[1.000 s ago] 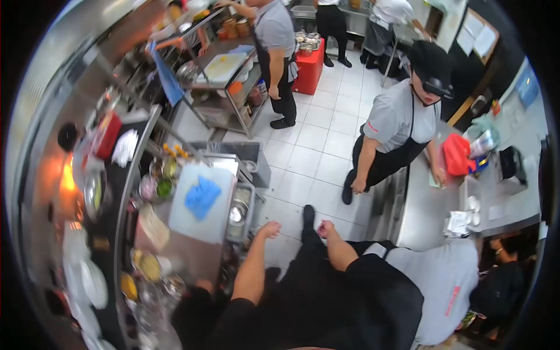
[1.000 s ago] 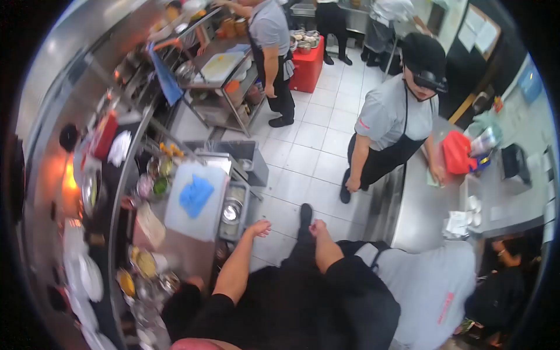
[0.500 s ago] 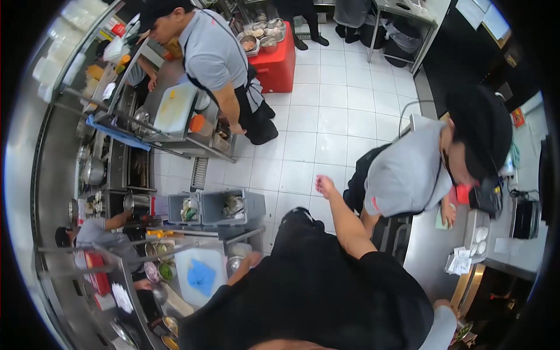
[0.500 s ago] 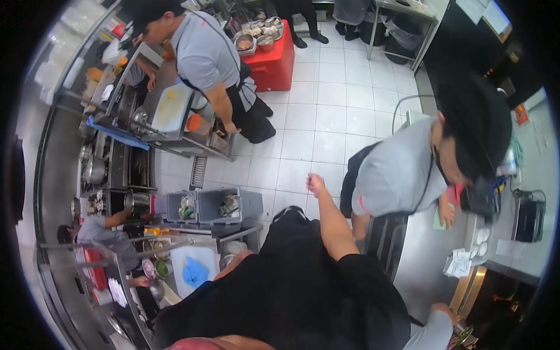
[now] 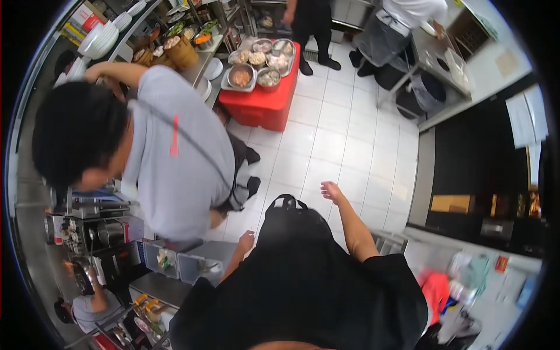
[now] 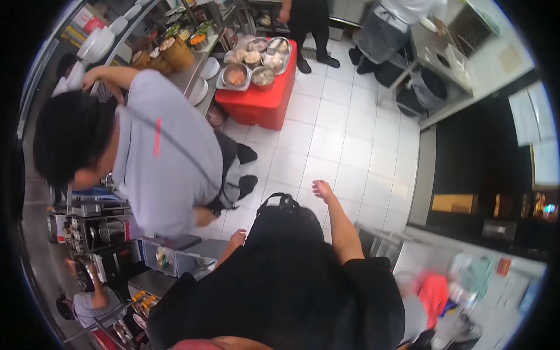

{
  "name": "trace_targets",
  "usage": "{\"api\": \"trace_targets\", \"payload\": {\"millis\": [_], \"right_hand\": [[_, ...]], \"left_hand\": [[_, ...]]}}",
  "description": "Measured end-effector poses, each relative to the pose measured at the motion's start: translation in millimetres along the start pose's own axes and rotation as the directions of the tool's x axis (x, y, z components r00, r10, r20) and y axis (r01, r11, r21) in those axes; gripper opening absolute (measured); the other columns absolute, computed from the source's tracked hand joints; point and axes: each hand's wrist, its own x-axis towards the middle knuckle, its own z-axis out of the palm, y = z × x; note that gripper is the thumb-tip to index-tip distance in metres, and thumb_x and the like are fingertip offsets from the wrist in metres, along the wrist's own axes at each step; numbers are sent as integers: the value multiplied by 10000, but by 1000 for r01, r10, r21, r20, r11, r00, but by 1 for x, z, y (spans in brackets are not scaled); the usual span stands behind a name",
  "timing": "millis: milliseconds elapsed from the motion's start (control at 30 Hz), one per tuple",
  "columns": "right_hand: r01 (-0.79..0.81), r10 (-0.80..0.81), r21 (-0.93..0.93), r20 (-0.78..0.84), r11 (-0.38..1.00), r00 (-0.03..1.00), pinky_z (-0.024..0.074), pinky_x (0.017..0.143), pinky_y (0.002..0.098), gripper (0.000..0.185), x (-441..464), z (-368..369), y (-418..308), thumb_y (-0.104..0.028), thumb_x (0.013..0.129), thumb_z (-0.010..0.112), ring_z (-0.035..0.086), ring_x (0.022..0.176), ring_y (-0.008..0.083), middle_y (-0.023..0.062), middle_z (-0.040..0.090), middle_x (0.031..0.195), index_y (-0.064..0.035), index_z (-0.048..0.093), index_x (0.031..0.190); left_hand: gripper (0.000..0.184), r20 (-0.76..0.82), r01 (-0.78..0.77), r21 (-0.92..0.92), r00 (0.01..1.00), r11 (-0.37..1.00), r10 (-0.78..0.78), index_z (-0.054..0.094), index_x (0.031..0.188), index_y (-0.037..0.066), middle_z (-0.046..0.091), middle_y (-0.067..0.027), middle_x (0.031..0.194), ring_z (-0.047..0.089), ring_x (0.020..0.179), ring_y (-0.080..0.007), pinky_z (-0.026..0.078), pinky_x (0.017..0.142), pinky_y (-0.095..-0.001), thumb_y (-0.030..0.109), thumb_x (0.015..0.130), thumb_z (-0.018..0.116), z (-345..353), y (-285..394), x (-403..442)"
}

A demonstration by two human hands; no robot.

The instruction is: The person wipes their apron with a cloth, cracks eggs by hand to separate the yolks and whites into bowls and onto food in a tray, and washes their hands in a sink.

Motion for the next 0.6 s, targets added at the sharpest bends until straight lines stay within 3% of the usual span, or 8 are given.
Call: {"api": "trace_targets", "payload": {"millis": [67, 133, 200, 333, 433, 467, 500, 600], "right_hand": [[-56, 51, -71, -70, 996, 996, 519, 747, 326, 302, 16, -7, -54, -321, 948, 565, 608, 850, 160, 55, 641, 1006, -101, 591, 1153], [-58, 55, -124, -32, 991, 998, 518, 767, 332, 336, 63, -25, -112, -350, 947, 566, 604, 880, 161, 50, 630, 1025, -112, 582, 1185], [-40, 33, -172, -40, 984, 999, 522, 759, 320, 327, 115, -31, -176, -349, 951, 575, 611, 882, 154, 47, 630, 1022, -110, 596, 1174], [81, -26, -315, 176, 946, 984, 528, 724, 288, 282, 249, -23, -322, -313, 968, 576, 637, 844, 139, 47, 658, 996, -90, 627, 1131], [285, -43, -415, 503, 864, 863, 543, 714, 293, 261, 390, 28, -437, -294, 977, 547, 654, 807, 138, 50, 677, 985, -77, 652, 1079], [344, 12, -562, 533, 753, 846, 538, 679, 310, 269, 417, 66, -499, -287, 976, 528, 650, 777, 146, 64, 678, 915, -61, 662, 1034], [577, -125, -741, 573, 345, 810, 514, 671, 294, 217, 473, 94, -525, -236, 929, 562, 634, 736, 153, 48, 665, 822, -46, 656, 973], [678, -257, -375, 724, 632, 640, 512, 679, 321, 193, 559, 195, -657, -221, 908, 578, 651, 727, 182, 90, 664, 757, -49, 662, 932]], "left_hand": [[311, 91, 175, -285, 984, 942, -155, 631, 1123, 56, 669, -133, 929, 660, 818, -268, 520, 740, -388, 276, 973, 470, -22, 41, 41], [325, -51, -100, -438, 995, 893, 86, 635, 1114, 51, 663, -99, 978, 647, 830, -226, 511, 754, -346, 301, 975, 481, -2, 40, 88], [389, 128, -29, -484, 986, 875, 104, 546, 1283, 87, 577, -150, 1253, 545, 1172, -312, 466, 946, -404, 293, 959, 487, -2, 52, 136], [407, 276, 438, -775, 883, 456, -379, 552, 1282, 94, 599, -116, 1215, 574, 1118, -264, 475, 921, -383, 357, 981, 476, -35, 145, 235], [401, 332, 490, -858, 756, 152, -564, 552, 1287, 102, 641, -69, 1096, 626, 970, -190, 503, 847, -353, 373, 1005, 465, -65, 216, 328], [395, 243, 409, -900, 759, 152, -604, 548, 1289, 96, 641, -74, 1096, 625, 969, -187, 505, 840, -348, 361, 1007, 466, -79, 235, 376], [390, 202, 378, -916, 724, 134, -660, 544, 1291, 90, 641, -80, 1095, 625, 968, -184, 507, 833, -344, 349, 1009, 468, -86, 258, 373], [366, 138, 256, -965, 670, 53, -729, 539, 1290, 69, 644, -83, 1093, 617, 987, -170, 506, 839, -338, 295, 1012, 465, -131, 361, 418]]}}
